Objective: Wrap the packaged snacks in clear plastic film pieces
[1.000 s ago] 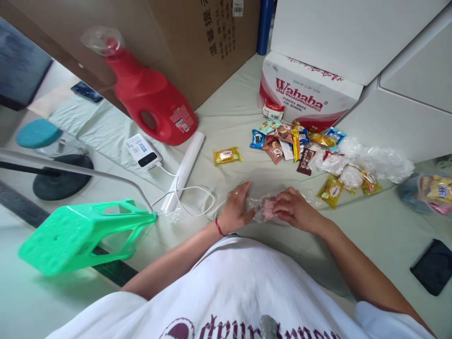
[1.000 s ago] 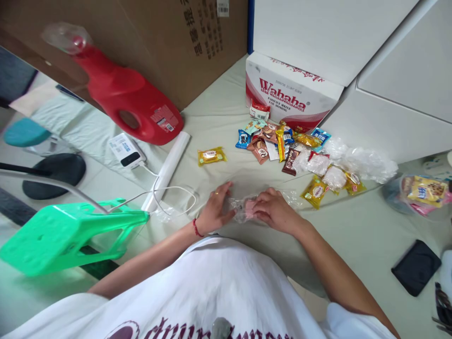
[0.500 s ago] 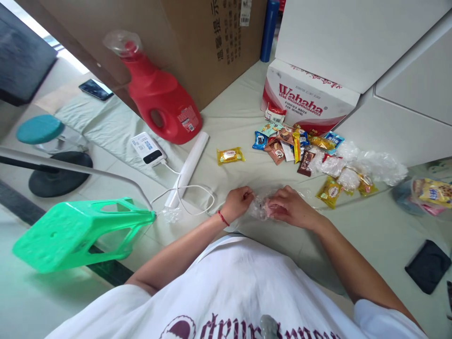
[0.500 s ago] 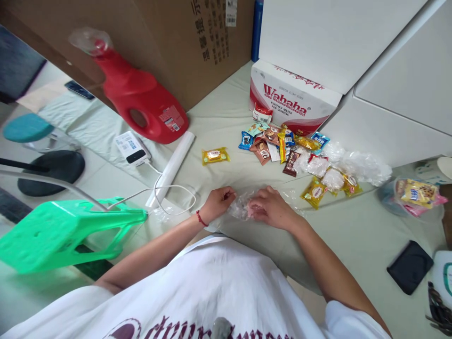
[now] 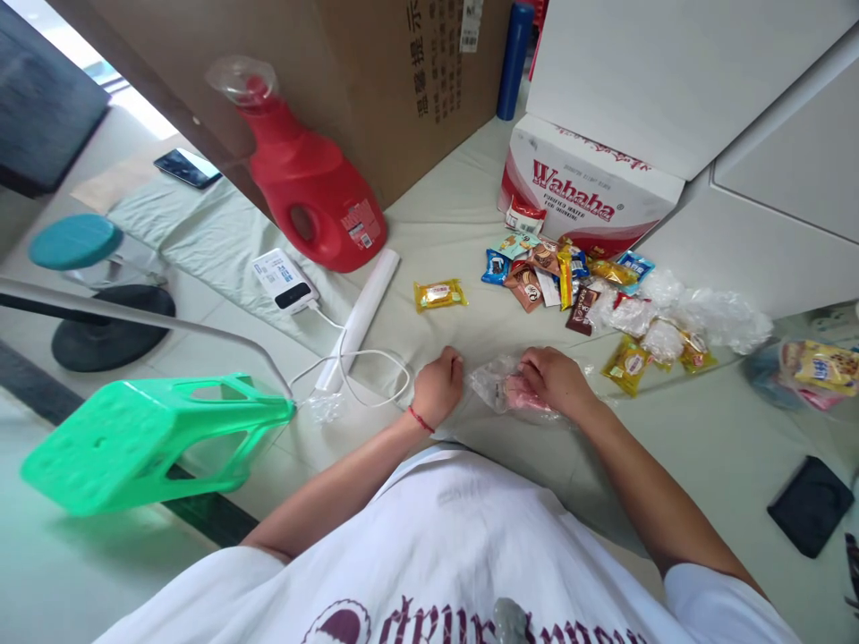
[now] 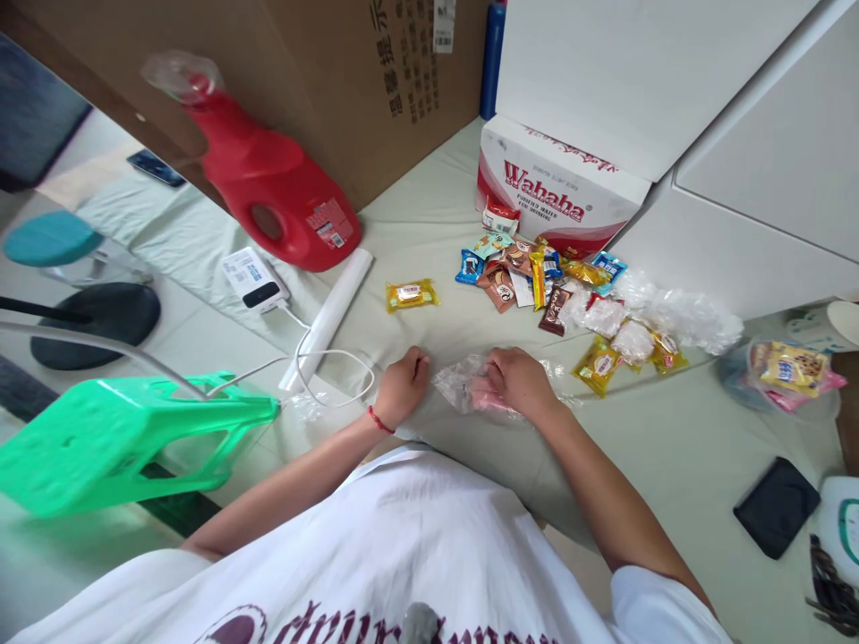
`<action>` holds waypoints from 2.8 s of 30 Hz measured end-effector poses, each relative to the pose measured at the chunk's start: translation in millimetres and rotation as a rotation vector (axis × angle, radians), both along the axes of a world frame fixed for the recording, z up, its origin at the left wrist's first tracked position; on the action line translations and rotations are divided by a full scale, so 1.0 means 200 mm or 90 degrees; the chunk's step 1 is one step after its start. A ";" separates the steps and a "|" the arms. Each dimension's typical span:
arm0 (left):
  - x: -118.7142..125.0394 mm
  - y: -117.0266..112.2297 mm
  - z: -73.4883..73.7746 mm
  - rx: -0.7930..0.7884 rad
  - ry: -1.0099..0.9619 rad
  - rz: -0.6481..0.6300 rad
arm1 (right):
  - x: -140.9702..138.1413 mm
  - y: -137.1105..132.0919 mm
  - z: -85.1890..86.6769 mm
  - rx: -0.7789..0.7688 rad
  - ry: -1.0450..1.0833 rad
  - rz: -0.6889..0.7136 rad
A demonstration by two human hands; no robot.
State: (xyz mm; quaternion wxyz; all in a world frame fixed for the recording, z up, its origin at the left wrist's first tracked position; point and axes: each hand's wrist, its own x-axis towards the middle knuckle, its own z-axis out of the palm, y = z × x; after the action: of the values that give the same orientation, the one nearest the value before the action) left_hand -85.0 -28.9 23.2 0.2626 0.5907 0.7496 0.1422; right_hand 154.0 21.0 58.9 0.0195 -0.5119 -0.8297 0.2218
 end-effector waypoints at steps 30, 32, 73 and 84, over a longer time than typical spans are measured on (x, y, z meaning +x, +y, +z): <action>0.28 -0.12 0.14 0.039 0.192 -0.450 | -0.04 0.31 -0.04 -0.070 0.088 0.120; 0.28 -0.13 0.13 0.054 0.173 -0.436 | -0.04 0.28 0.00 -0.049 0.052 0.110; -0.02 0.05 0.03 0.077 -0.084 -0.263 | 0.09 -0.39 -0.22 0.090 0.322 0.050; 0.25 -0.04 0.19 -0.057 -0.345 -0.152 | 0.08 -0.38 -0.25 0.105 0.316 0.057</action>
State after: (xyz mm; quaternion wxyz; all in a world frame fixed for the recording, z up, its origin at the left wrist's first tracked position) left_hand -34.3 -36.2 61.2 0.4937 0.6031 0.5830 0.2295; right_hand 169.3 -55.5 8.9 0.2543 -0.4014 -0.8364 0.2732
